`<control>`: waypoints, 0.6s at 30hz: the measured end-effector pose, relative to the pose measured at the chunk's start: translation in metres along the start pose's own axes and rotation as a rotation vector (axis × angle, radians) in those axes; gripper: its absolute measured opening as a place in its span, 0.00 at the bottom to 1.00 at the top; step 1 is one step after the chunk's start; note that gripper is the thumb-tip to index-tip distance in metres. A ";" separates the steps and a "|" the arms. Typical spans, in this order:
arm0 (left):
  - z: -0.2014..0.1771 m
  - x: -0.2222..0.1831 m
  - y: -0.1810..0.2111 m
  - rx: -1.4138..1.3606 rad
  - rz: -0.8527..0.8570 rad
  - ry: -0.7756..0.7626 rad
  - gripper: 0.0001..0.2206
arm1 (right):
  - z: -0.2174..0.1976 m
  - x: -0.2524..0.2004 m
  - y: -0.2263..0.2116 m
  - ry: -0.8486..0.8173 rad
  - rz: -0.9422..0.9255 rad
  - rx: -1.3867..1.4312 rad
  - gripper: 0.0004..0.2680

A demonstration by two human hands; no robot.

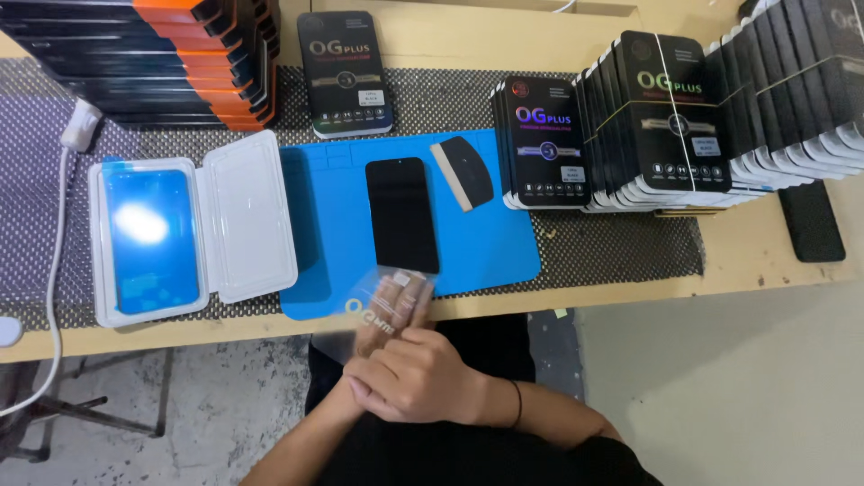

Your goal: The person handles phone screen protectors and internal phone display components by hand, removing them from plastic sleeves and placing them into organized trays.

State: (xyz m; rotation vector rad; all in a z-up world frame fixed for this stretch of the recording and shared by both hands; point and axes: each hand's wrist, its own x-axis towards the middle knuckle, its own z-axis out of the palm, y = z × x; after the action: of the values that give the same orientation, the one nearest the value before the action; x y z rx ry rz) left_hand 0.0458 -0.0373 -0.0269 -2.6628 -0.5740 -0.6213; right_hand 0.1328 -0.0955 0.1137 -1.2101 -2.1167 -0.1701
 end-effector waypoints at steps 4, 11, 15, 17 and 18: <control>-0.003 0.001 0.001 0.048 0.015 0.011 0.22 | 0.004 -0.004 0.001 0.008 0.000 0.028 0.08; 0.006 -0.001 -0.005 0.109 0.080 0.000 0.22 | 0.015 -0.009 0.015 0.164 -0.027 0.138 0.05; 0.006 0.000 -0.003 0.102 0.059 0.014 0.22 | 0.020 -0.017 0.022 0.174 -0.070 0.113 0.06; 0.007 -0.004 -0.003 0.053 0.059 -0.076 0.26 | 0.018 -0.017 0.024 0.142 -0.079 0.136 0.06; 0.022 -0.009 0.001 0.052 0.057 -0.076 0.26 | 0.018 -0.020 0.027 0.140 -0.080 0.136 0.06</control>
State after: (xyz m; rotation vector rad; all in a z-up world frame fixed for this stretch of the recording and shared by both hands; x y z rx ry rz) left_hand 0.0466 -0.0323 -0.0499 -2.6532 -0.5254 -0.4850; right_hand 0.1521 -0.0872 0.0817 -1.0062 -2.0217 -0.1404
